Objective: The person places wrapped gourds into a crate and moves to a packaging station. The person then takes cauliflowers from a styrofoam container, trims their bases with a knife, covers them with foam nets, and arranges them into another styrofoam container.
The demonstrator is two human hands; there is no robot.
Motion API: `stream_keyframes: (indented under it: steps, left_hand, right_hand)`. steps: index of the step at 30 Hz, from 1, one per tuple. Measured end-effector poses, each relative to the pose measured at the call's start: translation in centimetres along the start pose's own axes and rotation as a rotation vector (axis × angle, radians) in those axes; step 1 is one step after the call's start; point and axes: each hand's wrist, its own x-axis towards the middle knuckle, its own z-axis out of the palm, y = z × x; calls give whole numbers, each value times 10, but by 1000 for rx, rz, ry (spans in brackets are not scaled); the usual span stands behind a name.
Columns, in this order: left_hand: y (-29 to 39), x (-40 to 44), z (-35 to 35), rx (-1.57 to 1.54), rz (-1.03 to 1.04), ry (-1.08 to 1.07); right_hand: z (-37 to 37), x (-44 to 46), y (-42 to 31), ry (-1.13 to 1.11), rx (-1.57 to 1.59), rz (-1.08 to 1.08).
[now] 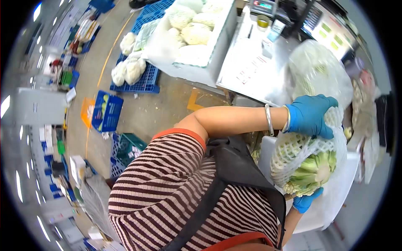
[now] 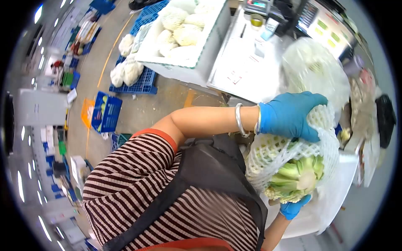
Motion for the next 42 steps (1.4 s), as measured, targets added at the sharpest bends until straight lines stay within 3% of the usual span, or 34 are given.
stream_keyframes:
  steps: [1,3,4,6,10,12,14,18,20,22,23,24,25,26,27,28,29,30,32,33,34,39,42]
  left_hand:
    - [-2,-5,-19,-39,1,21]
    - [-34,-13,-60,-164,38,51]
    - [12,-19,-46,-200,102,63]
    - [26,-44,-94,-382,154,57]
    - [-72,-72,-215,-519,353,22]
    - [-120,-95,-289,-709,89,78]
    - [-171,-112,-368,-614,-28,276]
    - [-331,-109,-524,-10,-123,745]
    - [-370,-89,-581,303,-135,821]
    - [-408,-62,-618,522,-107,747]
    - [-439,-50,-625,657,-88,715]
    - [-468,-43,-627,791,-68,686]
    - [-494,-44,-626,986,-279,349]
    - [-484,-54,-603,1097,-222,540]
    - [-477,-60,-583,1060,-306,600]
    - [-460,-71,-572,1030,-329,676]
    - [-428,-79,-566,934,-528,610]
    - [-430,-87,-557,959,-464,692]
    - [-439,-93,-548,1011,-316,860]
    - [-448,-90,-544,997,-380,819]
    - [-451,-88,-544,989,-376,824]
    - [-468,-76,-552,948,-349,880]
    - [-482,-70,-547,999,-373,920]
  right_hand:
    - [19,-1,-2,37,-28,27]
    - [55,22,11,-126,-295,39]
    - [47,10,-10,-169,-337,34]
    - [85,15,-3,-218,-385,62]
    - [184,61,57,-274,-439,126]
    - [246,93,99,-295,-443,146]
    - [315,128,139,-334,-417,153]
    - [451,210,200,-479,-260,158]
    - [511,263,221,-684,-74,180]
    - [569,321,237,-1012,112,221]
    - [596,342,242,-1100,115,217]
    - [629,353,240,-987,-112,106]
    - [661,363,239,-868,-361,17]
    - [693,373,237,-748,-594,-33]
    - [754,344,244,-699,-517,-64]
    - [794,356,251,-896,-857,-281]
    - [827,354,266,-899,-1047,-409]
    - [853,370,293,-1053,-1241,-649]
    - [894,362,346,-912,-1970,-788]
    - [900,372,380,-883,-2101,-792]
    - [905,373,402,-796,-2091,-788]
    - [916,406,415,-890,-2143,-631]
    - [895,415,430,-822,-2066,-747]
